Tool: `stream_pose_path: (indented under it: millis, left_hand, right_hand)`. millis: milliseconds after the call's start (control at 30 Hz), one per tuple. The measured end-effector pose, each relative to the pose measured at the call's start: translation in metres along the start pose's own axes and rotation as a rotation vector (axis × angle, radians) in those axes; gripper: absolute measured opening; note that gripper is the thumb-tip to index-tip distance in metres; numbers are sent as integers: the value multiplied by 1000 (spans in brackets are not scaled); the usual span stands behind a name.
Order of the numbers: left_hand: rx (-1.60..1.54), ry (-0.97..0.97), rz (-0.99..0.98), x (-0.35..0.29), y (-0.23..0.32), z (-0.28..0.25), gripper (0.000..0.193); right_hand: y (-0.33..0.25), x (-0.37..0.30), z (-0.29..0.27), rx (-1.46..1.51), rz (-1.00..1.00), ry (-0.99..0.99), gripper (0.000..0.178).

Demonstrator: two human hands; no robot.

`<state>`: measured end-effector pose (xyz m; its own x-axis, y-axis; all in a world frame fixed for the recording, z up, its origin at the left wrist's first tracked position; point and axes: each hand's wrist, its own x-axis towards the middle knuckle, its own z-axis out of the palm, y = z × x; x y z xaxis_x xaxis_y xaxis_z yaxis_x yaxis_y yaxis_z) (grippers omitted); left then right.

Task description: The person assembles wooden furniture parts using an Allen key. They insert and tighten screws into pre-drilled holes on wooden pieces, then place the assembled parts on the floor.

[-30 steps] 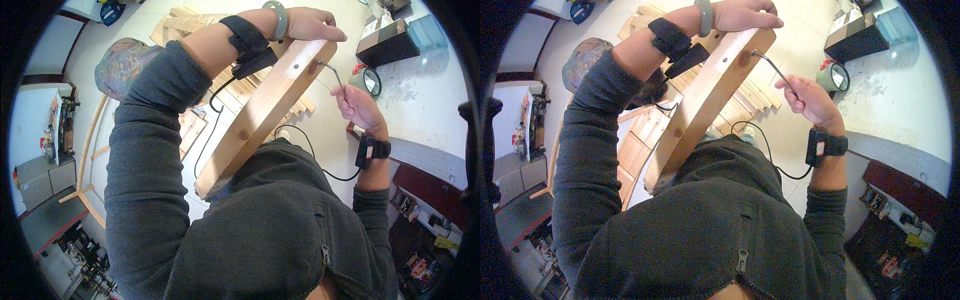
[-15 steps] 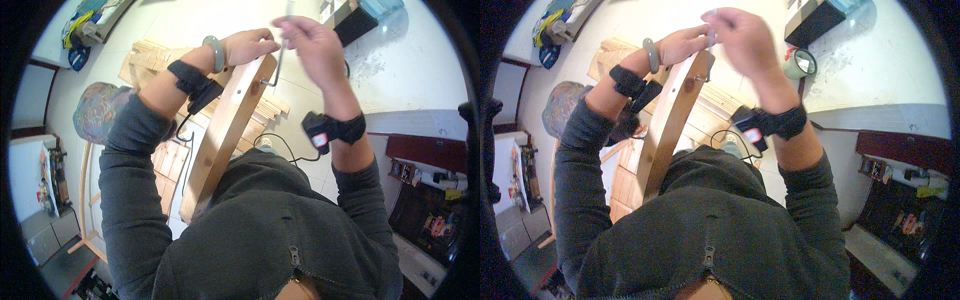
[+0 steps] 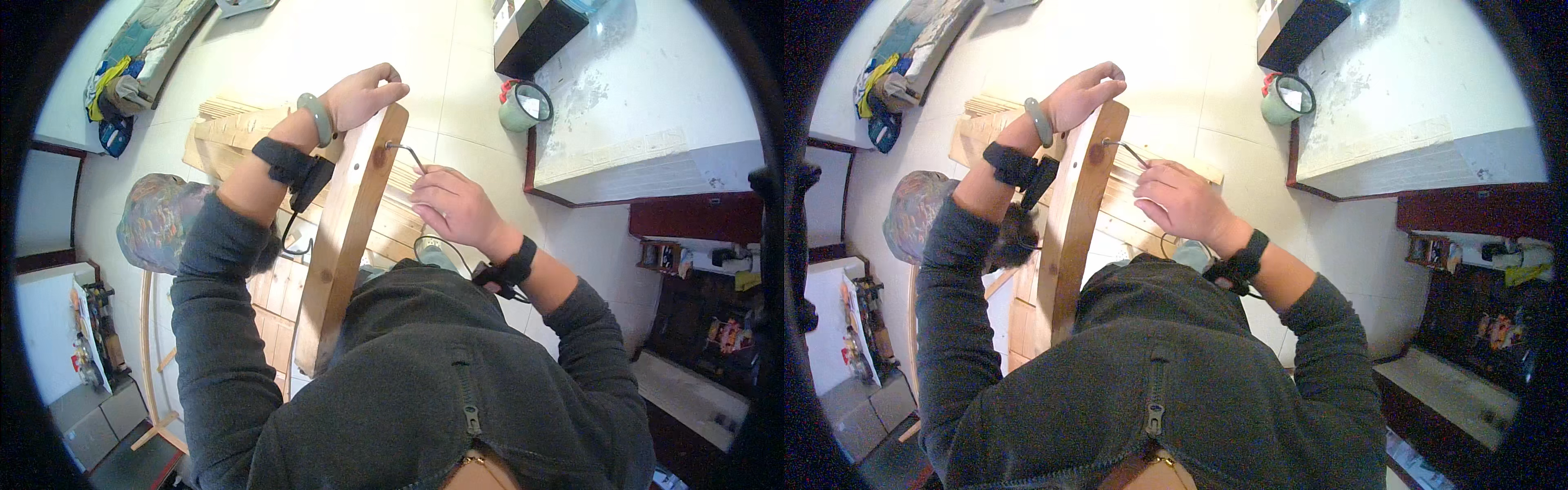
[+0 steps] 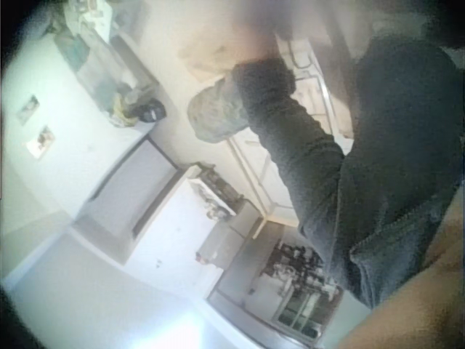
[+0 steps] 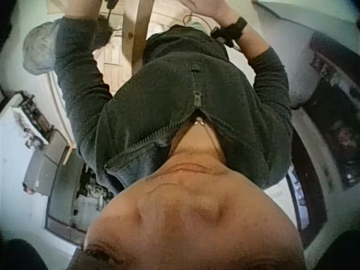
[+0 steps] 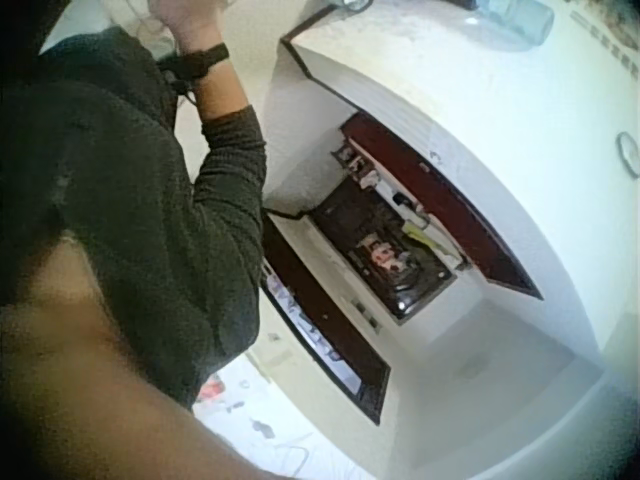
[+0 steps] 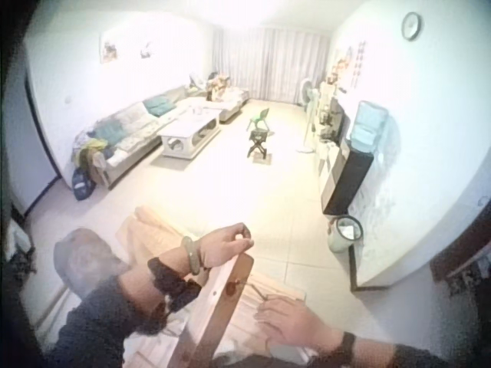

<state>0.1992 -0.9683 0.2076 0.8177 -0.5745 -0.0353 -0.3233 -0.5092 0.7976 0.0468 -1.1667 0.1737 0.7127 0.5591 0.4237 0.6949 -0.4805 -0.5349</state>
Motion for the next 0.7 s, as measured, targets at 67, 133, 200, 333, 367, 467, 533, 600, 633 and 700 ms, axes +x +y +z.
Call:
stream_pose_path:
  millis: [67, 133, 200, 333, 367, 467, 533, 600, 633, 700]
  left_hand:
    - [-7, 17, 14, -4, 0, -5, 31]
    - [-44, 25, 36, -6, 0, -11, 29]
    - [-44, 10, 26, -8, 0, -16, 38]
    - [-12, 2, 32, -7, 0, -16, 43]
    - [-27, 2, 37, -7, 0, -15, 42]
    - [-46, -26, 52, -6, -3, -11, 42]
    - [-59, -31, 51, -6, -5, -7, 43]
    - [-90, -31, 83, -5, -7, -4, 44]
    - [-102, -48, 96, -5, -7, -1, 45]
    - [-68, -104, 135, -2, -6, 0, 53]
  right_hand:
    - [3, 2, 11, 29, 135, 76, 16]
    - [4, 9, 18, -162, 245, 188, 21]
    - [5, 21, 23, -111, 416, 329, 28]
    - [13, 57, 13, 662, 778, 500, 43]
    - [13, 65, 10, 932, 924, 557, 44]
    - [10, 82, -7, 845, 706, 544, 35]
    - [3, 87, -16, 695, 555, 447, 27]
    - [-9, 90, -20, 475, 445, 350, 24]
    - [-17, 91, -23, 359, 464, 284, 23]
    - [-32, 96, -26, 134, 165, 86, 21]
